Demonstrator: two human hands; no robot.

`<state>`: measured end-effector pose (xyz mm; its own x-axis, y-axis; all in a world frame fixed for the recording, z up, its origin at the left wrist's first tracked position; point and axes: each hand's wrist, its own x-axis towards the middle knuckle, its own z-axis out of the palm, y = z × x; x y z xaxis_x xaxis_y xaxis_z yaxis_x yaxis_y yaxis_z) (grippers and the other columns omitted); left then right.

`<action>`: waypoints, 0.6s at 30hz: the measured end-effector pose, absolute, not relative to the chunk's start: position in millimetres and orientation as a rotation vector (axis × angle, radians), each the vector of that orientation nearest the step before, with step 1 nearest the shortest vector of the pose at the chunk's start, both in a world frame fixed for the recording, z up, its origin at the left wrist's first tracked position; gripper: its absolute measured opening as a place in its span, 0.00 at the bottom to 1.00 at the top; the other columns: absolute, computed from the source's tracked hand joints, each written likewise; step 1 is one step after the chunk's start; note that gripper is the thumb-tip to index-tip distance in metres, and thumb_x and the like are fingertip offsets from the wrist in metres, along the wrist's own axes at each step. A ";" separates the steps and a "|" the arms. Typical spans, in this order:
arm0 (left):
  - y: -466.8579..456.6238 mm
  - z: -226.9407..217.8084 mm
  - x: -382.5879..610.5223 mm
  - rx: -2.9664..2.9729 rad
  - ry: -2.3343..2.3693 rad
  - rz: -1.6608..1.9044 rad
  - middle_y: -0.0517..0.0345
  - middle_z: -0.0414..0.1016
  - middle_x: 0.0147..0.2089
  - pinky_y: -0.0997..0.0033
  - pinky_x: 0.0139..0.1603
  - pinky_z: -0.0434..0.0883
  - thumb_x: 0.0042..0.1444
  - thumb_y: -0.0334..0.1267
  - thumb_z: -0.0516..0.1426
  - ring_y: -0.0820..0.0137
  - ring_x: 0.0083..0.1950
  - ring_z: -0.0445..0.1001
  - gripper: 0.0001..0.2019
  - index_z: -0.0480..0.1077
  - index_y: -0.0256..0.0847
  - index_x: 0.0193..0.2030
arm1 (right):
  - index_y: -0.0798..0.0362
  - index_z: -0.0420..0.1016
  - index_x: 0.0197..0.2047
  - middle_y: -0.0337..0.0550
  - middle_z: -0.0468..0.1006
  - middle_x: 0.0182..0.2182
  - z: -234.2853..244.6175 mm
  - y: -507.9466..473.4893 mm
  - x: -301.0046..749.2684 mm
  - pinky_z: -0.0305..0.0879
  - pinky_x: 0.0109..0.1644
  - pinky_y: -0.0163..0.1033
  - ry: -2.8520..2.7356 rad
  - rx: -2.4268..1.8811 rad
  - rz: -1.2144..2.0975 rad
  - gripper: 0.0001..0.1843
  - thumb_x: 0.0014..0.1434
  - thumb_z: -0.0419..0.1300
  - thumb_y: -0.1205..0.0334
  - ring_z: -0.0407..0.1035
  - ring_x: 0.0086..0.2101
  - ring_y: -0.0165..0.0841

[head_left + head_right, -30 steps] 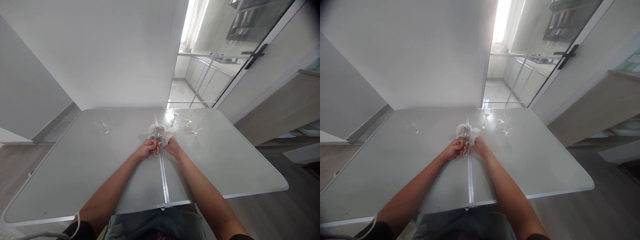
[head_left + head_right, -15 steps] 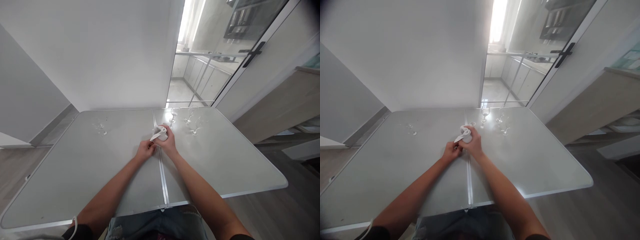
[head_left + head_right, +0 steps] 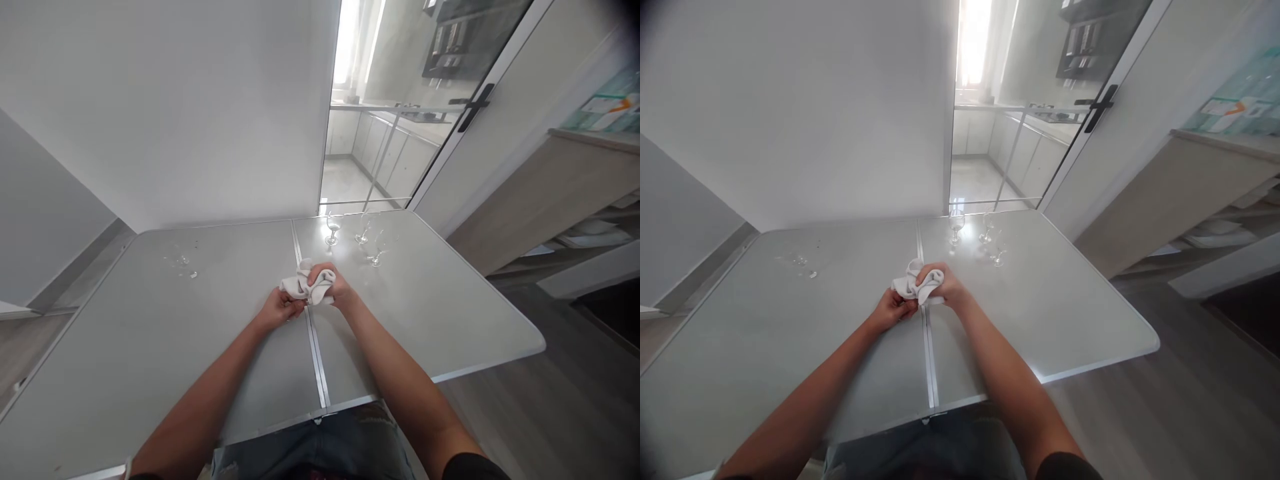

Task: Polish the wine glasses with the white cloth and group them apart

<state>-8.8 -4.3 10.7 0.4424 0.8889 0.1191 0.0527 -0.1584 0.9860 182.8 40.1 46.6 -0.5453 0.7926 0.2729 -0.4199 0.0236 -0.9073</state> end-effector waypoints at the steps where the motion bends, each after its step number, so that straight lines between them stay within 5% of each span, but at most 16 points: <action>1: -3.4 8.6 -9.0 1.478 0.815 0.942 0.61 0.61 0.17 0.74 0.22 0.51 0.58 0.56 0.61 0.78 0.18 0.54 0.24 0.70 0.36 0.24 | 0.52 0.79 0.35 0.39 0.76 0.26 46.7 36.3 177.3 0.64 0.27 0.37 -1.329 -0.417 1.659 0.20 0.41 0.76 0.52 0.68 0.25 0.33; 6: 3.4 -1.5 -10.7 1.255 0.789 1.173 0.63 0.59 0.17 0.75 0.21 0.50 0.54 0.59 0.63 0.79 0.19 0.51 0.27 0.64 0.37 0.21 | 0.45 0.75 0.57 0.44 0.76 0.48 50.1 15.5 144.9 0.70 0.49 0.42 -1.381 -0.730 1.053 0.35 0.43 0.73 0.60 0.72 0.43 0.39; 12: 2.1 -0.9 -6.4 1.421 0.976 1.100 0.61 0.63 0.18 0.75 0.22 0.53 0.57 0.59 0.60 0.78 0.19 0.55 0.27 0.64 0.37 0.22 | 0.42 0.83 0.40 0.46 0.77 0.49 42.4 24.8 153.3 0.63 0.61 0.52 -1.682 -0.782 0.669 0.16 0.46 0.71 0.64 0.67 0.53 0.46; 18: -4.2 9.5 -2.9 1.580 1.034 1.015 0.60 0.66 0.19 0.75 0.23 0.57 0.62 0.54 0.58 0.77 0.20 0.59 0.23 0.68 0.37 0.24 | 0.51 0.80 0.31 0.40 0.75 0.29 48.0 40.1 170.1 0.65 0.36 0.39 -1.498 -0.799 1.091 0.09 0.45 0.73 0.59 0.68 0.30 0.34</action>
<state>-2.9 -4.2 9.5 0.2955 0.9461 0.1328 0.1502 -0.1832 0.9715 170.1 40.1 48.0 -0.2081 0.9083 0.3628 -0.0667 0.3569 -0.9318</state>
